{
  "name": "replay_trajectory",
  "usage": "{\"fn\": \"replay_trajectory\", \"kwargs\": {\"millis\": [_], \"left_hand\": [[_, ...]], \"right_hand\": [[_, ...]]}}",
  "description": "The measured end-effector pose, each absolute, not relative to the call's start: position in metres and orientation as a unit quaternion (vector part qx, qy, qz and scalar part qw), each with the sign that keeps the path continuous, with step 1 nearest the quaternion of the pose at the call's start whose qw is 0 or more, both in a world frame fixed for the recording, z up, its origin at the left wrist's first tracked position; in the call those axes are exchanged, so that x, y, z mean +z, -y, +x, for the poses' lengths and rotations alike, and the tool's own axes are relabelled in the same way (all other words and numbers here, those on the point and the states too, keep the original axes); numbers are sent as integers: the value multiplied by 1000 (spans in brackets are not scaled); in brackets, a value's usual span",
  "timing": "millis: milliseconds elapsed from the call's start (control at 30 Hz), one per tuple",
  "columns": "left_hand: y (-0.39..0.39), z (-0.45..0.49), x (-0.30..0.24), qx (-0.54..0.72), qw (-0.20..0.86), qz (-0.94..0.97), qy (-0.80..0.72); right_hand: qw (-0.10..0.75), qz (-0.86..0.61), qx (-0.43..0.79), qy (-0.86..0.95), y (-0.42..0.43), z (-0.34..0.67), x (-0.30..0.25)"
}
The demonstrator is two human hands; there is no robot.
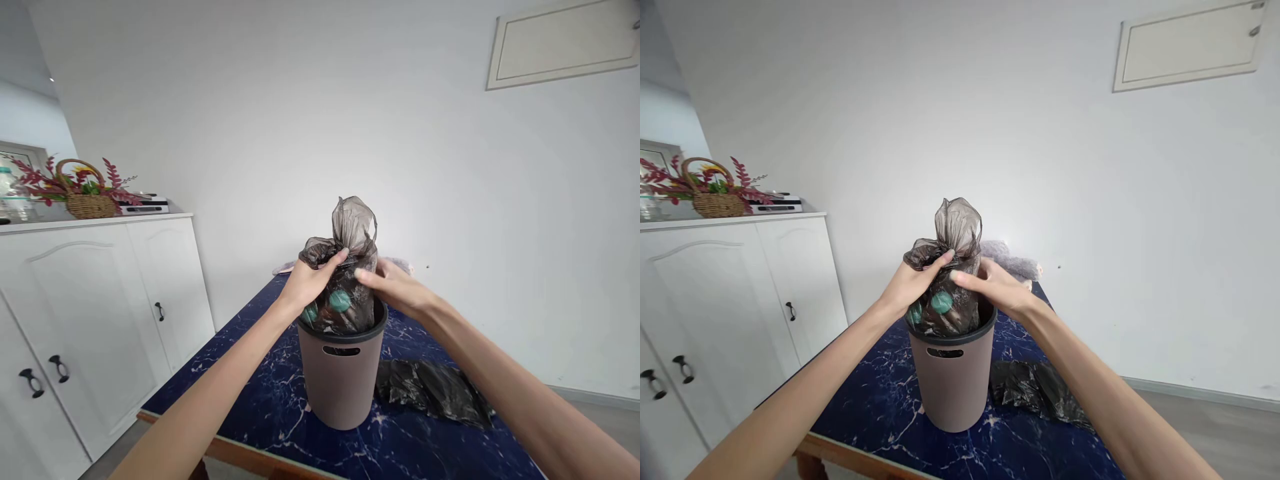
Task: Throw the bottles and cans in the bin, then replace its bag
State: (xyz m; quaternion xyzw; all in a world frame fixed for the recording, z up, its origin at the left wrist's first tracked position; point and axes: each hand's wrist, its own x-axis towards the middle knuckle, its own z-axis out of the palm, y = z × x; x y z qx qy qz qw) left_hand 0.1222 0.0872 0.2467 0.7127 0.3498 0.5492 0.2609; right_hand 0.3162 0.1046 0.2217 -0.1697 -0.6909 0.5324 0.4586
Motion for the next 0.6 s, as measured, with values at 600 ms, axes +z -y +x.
{"fn": "replay_trajectory", "kwargs": {"millis": [600], "left_hand": [[-59,90,244,680,438,535,-244]], "right_hand": [[591,-151,636,472,-122,288,223]]}}
